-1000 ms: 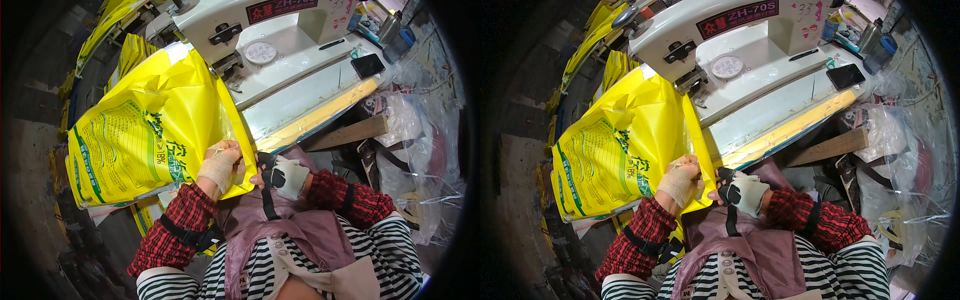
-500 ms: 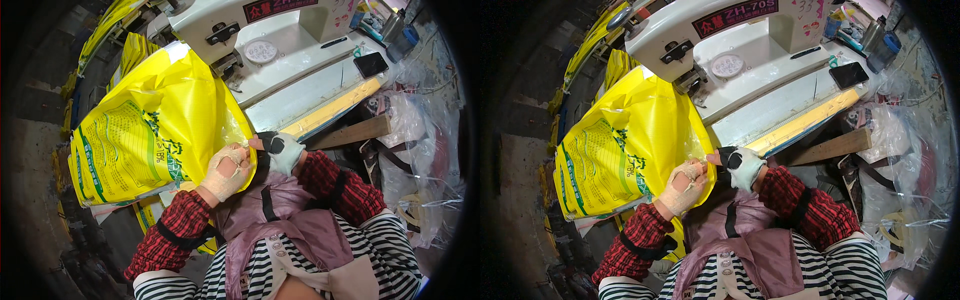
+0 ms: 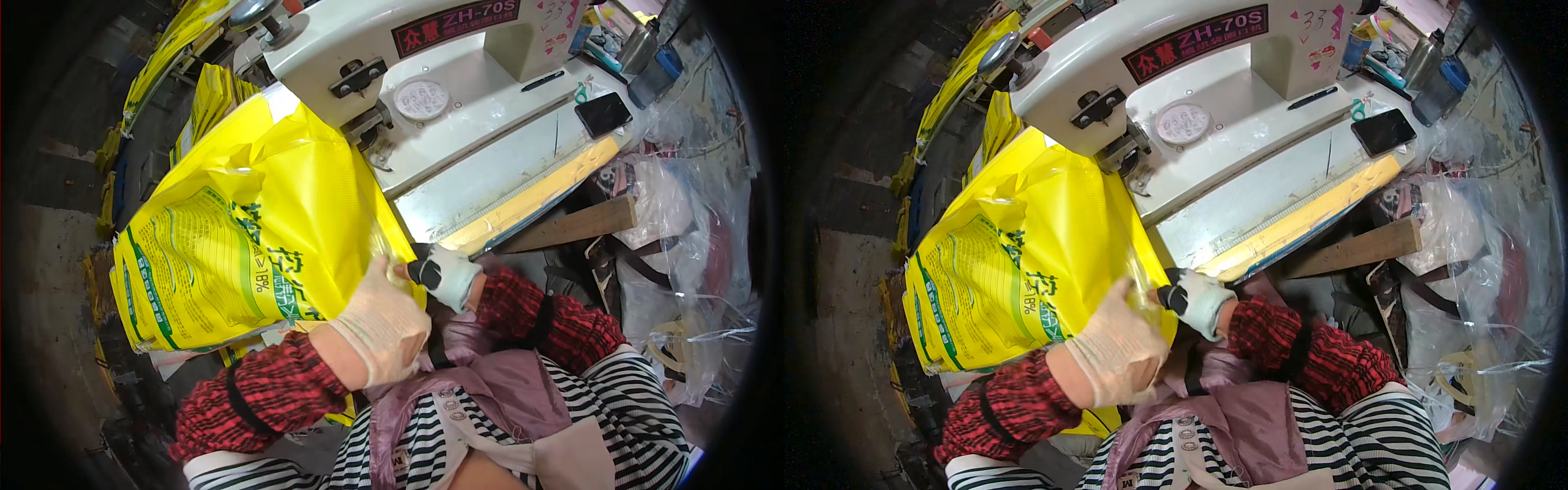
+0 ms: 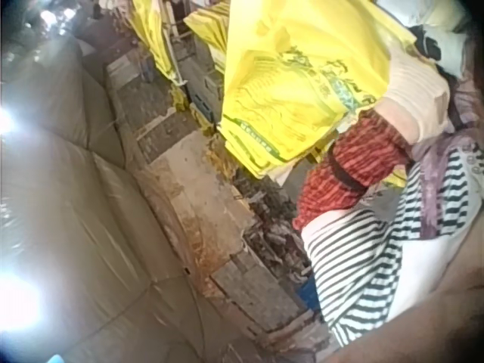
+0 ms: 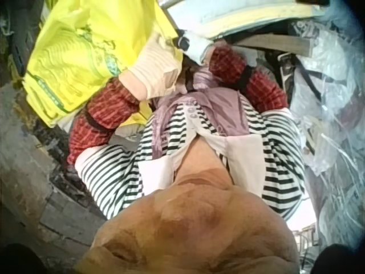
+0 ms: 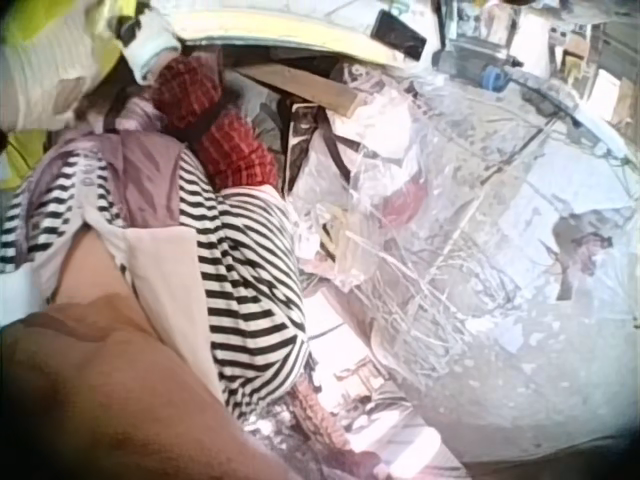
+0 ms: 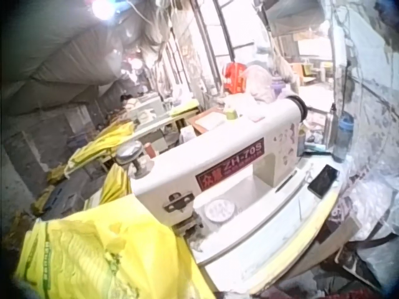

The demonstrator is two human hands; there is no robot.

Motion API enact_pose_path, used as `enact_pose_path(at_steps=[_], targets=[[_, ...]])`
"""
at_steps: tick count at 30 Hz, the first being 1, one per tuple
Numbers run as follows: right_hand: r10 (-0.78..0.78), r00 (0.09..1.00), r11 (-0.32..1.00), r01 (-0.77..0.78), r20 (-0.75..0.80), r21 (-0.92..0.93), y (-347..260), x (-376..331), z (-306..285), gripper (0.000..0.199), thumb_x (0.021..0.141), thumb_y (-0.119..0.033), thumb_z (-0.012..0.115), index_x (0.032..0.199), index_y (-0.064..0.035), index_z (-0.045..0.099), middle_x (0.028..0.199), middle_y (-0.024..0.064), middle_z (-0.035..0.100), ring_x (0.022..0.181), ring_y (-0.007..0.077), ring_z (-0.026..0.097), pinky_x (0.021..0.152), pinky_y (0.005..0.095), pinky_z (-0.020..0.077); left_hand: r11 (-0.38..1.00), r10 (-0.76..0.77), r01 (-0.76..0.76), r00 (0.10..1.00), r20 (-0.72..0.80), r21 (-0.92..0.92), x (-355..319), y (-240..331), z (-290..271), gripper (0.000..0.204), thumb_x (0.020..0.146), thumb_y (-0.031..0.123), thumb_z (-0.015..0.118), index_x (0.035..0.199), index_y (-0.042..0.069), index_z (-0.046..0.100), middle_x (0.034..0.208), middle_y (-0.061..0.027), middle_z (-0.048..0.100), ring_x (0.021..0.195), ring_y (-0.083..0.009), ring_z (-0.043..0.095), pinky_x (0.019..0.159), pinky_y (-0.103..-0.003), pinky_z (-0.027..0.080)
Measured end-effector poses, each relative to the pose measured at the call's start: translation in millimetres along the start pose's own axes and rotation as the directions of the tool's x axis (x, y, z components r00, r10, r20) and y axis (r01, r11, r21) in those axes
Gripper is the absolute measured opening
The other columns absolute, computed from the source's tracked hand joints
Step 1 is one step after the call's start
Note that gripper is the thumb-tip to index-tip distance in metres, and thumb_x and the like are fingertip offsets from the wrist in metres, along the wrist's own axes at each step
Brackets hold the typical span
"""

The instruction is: The person inserts a clear plastic liner into a yellow bag by hand, folds the top edges together, and places the finished bag onto a stack before repeating the process.

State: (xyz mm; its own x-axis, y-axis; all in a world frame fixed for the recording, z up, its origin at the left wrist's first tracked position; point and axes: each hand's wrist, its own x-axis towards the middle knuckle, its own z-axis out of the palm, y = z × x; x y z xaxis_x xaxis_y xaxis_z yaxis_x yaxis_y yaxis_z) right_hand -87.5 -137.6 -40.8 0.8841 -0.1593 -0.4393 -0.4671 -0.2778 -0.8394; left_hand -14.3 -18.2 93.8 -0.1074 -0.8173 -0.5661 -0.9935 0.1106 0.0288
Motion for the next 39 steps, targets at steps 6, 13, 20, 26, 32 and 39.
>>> enact_pose_path(at_steps=[6, 13, 20, 26, 32, 39], targets=[[-0.239, 0.957, 0.847, 0.288, 0.164, -0.446, 36, 15, 5, 0.031, 0.088, -0.037, 0.056, 0.107, -0.0145, 0.067, 0.102, 0.0135, 0.067, 0.102, 0.0303, 0.059, 0.091, 0.0403, 0.0449, 0.957, 0.268, -0.286, 0.94, -0.212, -0.057, 8, -27, -4, 0.018, 0.067, 0.033, 0.067, 0.076, 0.017, 0.069, 0.095, -0.0055, 0.065, 0.101, -0.0212, 0.058, 0.101, -0.055, 0.036], [-0.117, 0.975, 0.896, 0.185, 0.188, -0.404, 57, 29, 21, 0.033, 0.096, -0.037, 0.048, 0.117, -0.0165, 0.064, 0.112, 0.0162, 0.066, 0.101, 0.0338, 0.061, 0.087, 0.0467, 0.0479, 0.94, -0.255, 0.305, 0.925, 0.281, -0.15, 32, -116, -38, 0.064, 0.079, 0.072, 0.059, 0.082, 0.01, 0.074, 0.081, -0.0178, 0.07, 0.085, -0.0349, 0.068, 0.088, -0.041, 0.048], [-0.188, 0.977, 0.896, 0.211, 0.096, -0.391, 13, 52, -8, 0.035, 0.092, -0.037, 0.056, 0.114, -0.0118, 0.065, 0.1, 0.0201, 0.067, 0.094, 0.0361, 0.065, 0.083, 0.045, 0.0512, 0.982, 0.155, -0.123, 0.957, -0.244, 0.142, -31, -120, -76, 0.016, 0.064, 0.029, 0.067, 0.059, 0.015, 0.063, 0.061, -0.006, 0.061, 0.061, -0.0263, 0.06, 0.074, -0.039, 0.042], [0.043, 0.996, 0.962, -0.022, 0.072, -0.272, -26, 99, -36, 0.044, 0.094, -0.047, 0.053, 0.098, -0.0062, 0.068, 0.076, 0.0152, 0.068, 0.068, 0.0296, 0.068, 0.069, 0.0415, 0.0513, 0.973, 0.014, -0.037, 0.995, -0.1, -0.228, 1, -38, -23, 0.013, 0.072, 0.02, 0.066, 0.067, 0.009, 0.07, 0.069, -0.013, 0.068, 0.064, -0.032, 0.067, 0.057, -0.043, 0.052], [-0.276, 0.954, 0.862, 0.301, 0.119, -0.409, -23, 100, -26, 0.031, 0.092, -0.038, 0.059, 0.104, -0.0123, 0.071, 0.078, 0.0122, 0.071, 0.066, 0.025, 0.069, 0.064, 0.0386, 0.0548, 0.882, -0.47, 0.459, 0.841, -0.268, -0.107, 51, -79, 51, 0.03, 0.075, 0.035, 0.072, 0.084, 0.006, 0.071, 0.075, -0.0158, 0.068, 0.072, -0.0326, 0.069, 0.065, -0.042, 0.055], [0.019, 0.989, 0.937, -0.069, 0.149, 0.342, -23, 95, -31, 0.042, 0.095, -0.044, 0.057, 0.086, -0.0047, 0.068, 0.064, 0.0054, 0.065, 0.053, 0.0137, 0.058, 0.055, 0.0295, 0.0479, 0.714, -0.688, 0.635, 0.557, -0.466, -0.296, 55, -170, 49, 0.022, 0.074, 0.029, 0.072, 0.07, 0.007, 0.072, 0.076, -0.0154, 0.069, 0.074, -0.0327, 0.07, 0.068, -0.043, 0.056]])
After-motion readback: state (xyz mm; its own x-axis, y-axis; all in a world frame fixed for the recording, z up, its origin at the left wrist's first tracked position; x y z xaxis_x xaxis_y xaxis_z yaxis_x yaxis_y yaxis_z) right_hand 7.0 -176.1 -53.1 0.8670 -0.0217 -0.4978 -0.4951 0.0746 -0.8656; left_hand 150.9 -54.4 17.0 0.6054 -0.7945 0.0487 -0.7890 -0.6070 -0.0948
